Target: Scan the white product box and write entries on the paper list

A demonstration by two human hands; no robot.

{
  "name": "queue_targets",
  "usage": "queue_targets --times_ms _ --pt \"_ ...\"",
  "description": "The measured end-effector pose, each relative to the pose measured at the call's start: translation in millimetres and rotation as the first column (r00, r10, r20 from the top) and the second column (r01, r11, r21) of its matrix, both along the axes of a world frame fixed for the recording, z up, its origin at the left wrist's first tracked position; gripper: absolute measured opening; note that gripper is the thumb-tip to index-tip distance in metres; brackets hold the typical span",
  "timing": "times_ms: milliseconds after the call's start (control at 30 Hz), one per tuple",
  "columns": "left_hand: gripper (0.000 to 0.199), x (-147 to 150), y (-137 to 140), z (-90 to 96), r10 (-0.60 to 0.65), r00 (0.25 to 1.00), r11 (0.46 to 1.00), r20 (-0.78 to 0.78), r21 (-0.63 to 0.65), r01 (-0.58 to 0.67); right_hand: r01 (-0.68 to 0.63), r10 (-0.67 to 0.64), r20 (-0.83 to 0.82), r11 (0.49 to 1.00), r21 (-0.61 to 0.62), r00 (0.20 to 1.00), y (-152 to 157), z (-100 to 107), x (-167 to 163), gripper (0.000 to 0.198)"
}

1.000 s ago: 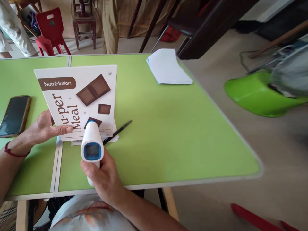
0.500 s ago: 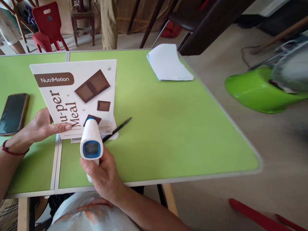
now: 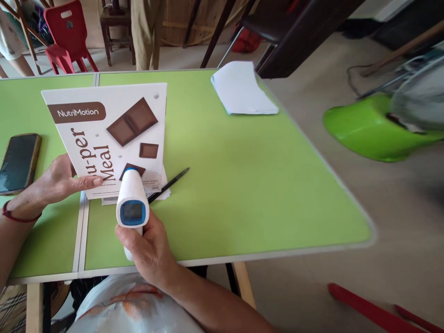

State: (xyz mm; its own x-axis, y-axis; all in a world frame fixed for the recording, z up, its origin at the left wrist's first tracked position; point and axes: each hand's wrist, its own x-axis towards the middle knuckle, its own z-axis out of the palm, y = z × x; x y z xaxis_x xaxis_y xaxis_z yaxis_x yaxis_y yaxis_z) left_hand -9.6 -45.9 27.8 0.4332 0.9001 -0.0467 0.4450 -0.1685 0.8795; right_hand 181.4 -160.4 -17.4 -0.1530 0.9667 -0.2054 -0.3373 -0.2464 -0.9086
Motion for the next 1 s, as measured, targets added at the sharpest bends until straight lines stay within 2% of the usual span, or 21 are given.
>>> queue_targets --times_ms 1000 --pt "0.066 -1.5 1.0 0.6 -0.021 0.998 0.999 -0.056 0.042 0.023 -0.023 0.024 -0.044 1.0 0.02 0.999 0.1 0.1 1.6 0.023"
